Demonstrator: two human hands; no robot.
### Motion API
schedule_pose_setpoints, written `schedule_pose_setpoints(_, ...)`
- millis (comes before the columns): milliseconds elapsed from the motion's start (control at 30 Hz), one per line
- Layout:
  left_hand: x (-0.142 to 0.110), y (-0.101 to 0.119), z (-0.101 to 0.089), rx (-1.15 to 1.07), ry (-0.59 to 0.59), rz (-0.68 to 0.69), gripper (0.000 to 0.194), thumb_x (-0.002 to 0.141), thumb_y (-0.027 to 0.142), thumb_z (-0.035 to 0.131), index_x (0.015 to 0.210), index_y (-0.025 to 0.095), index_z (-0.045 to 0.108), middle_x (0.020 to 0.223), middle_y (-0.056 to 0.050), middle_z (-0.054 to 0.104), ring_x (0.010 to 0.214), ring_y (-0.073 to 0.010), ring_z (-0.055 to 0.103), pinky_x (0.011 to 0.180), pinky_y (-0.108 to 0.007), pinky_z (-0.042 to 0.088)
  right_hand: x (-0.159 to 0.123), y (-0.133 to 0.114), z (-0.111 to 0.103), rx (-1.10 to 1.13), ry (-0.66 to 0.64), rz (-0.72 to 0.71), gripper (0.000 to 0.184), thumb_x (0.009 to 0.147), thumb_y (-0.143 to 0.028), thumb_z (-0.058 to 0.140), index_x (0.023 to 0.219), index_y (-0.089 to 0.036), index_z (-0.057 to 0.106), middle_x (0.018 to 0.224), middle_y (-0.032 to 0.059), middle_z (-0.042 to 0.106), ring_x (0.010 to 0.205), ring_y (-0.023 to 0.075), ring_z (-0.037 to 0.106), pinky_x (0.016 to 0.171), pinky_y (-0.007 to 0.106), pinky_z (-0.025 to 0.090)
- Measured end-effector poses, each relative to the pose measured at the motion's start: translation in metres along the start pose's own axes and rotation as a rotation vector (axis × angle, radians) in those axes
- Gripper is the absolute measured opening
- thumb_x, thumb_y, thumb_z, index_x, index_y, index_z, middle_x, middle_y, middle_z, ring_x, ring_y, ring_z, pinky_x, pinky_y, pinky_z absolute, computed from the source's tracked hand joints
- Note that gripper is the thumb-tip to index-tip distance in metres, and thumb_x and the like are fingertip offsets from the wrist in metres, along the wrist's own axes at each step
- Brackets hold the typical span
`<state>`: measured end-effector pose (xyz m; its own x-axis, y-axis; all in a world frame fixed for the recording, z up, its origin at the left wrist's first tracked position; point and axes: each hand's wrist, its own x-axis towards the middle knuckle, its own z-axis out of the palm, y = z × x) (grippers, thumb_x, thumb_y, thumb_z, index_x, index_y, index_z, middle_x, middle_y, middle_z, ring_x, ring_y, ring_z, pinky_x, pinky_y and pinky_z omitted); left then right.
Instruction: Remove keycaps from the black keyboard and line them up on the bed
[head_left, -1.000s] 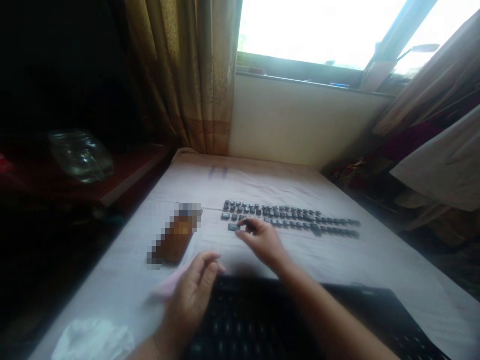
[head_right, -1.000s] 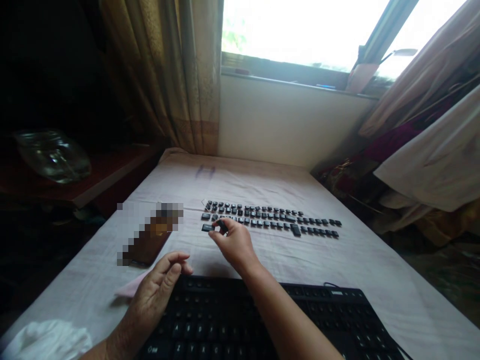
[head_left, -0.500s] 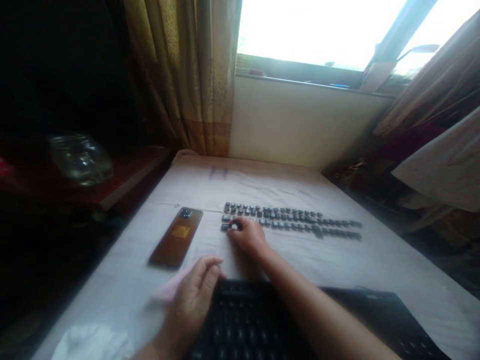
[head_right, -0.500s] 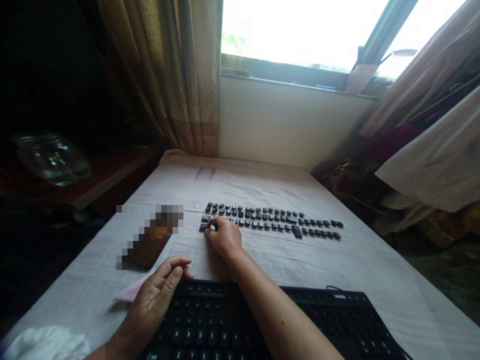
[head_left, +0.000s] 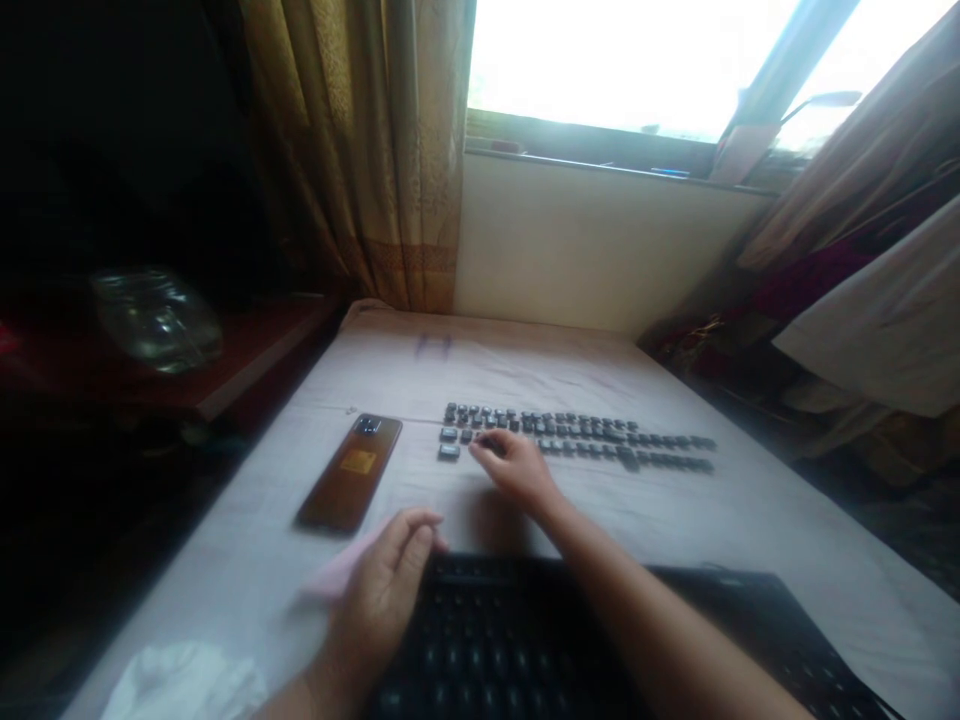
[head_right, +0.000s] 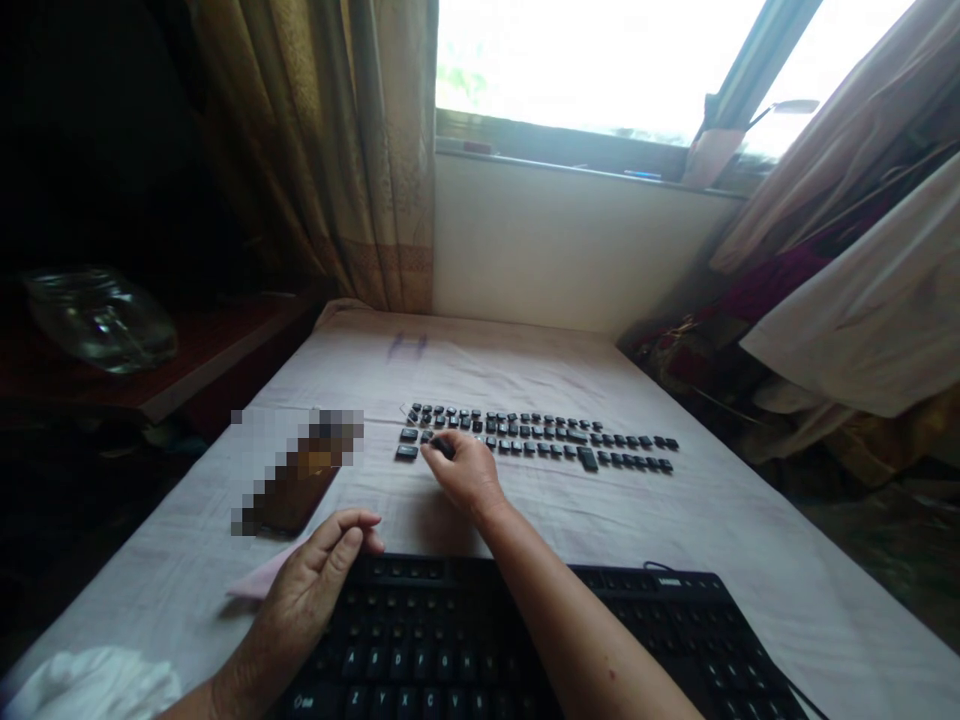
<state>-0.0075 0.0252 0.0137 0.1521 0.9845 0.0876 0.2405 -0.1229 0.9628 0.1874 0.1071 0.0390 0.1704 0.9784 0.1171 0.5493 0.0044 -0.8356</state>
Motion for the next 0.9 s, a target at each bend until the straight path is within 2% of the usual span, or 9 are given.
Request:
schedule_pose_setpoints(133,0.001,0.001,-0.002,0.011,-0.008,0.025,0.028,0.096,0.043,0.048,0.102,0.022,0.066,0.083,-0.002,0.073,0.082,-0.0215,0.069,0.078,-0.033,0.055,-0.012,0.001,-0.018,0.193,-0.003,0.047,0.03,0.079,-0.044,0.061,0.066,-0.018,0.067,0.049,-0.0033,0.054,0.049,0.0138,0.052,0.05,0.026,0.04)
schedule_pose_setpoints(233,0.002,0.004,-0.001,0.011,-0.006,0.014,0.026,0.095,0.041,0.049,0.101,0.022,0.065,0.083,-0.002,0.072,0.083,-0.021,0.069,0.078,-0.033,0.054,-0.024,0.002,-0.029,0.321,0.011,0.115,0.043,0.076,-0.06,0.058,0.064,-0.019,0.06,0.045,-0.007,0.042,0.04,0.0092,0.038,0.041,0.023,0.031)
schedule_pose_setpoints(333,0.002,0.006,0.0,0.001,-0.012,0.003,0.026,0.094,0.041,0.049,0.102,0.021,0.064,0.084,-0.002,0.072,0.084,-0.0205,0.068,0.079,-0.033,0.054,-0.035,0.001,-0.039,0.457,0.082,0.182,0.049,0.07,-0.068,0.062,0.063,-0.02,0.055,0.047,-0.0061,0.045,0.04,0.0082,0.039,0.039,0.021,0.032)
schedule_pose_setpoints(467,0.002,0.006,0.0,-0.018,-0.019,0.01,0.024,0.094,0.04,0.049,0.101,0.021,0.064,0.084,-0.002,0.072,0.084,-0.0201,0.068,0.078,-0.033,0.054,-0.052,0.0,-0.052,0.656,0.17,0.232,0.048,0.063,-0.064,0.072,0.061,-0.018,0.06,0.052,-0.0013,0.055,0.046,0.0104,0.05,0.043,0.022,0.04)
schedule_pose_setpoints(667,0.001,0.007,0.001,-0.027,-0.013,0.028,0.022,0.095,0.037,0.049,0.101,0.022,0.063,0.085,-0.002,0.072,0.086,-0.0198,0.068,0.082,-0.034,0.053,-0.092,0.002,-0.059,0.534,0.262,0.24,0.051,0.074,-0.065,0.065,0.058,-0.017,0.067,0.049,-0.0015,0.048,0.043,0.0083,0.04,0.038,0.019,0.03)
schedule_pose_setpoints(800,-0.001,0.009,0.004,-0.02,0.002,0.039,0.021,0.096,0.035,0.047,0.102,0.022,0.062,0.087,-0.002,0.071,0.088,-0.0195,0.067,0.084,-0.034,0.052,-0.108,0.006,-0.057,0.501,0.281,0.128,0.047,0.079,-0.062,0.064,0.064,-0.018,0.068,0.046,-0.0037,0.045,0.041,0.0086,0.04,0.037,0.019,0.031)
schedule_pose_setpoints(900,-0.004,0.01,0.007,-0.013,0.011,0.05,0.02,0.097,0.033,0.046,0.104,0.022,0.062,0.089,-0.002,0.071,0.09,-0.0192,0.066,0.086,-0.034,0.051,-0.106,0.009,-0.056,0.562,0.275,0.075,0.036,0.08,-0.055,0.07,0.074,-0.02,0.066,0.051,-0.0044,0.054,0.042,0.0081,0.046,0.038,0.018,0.036)
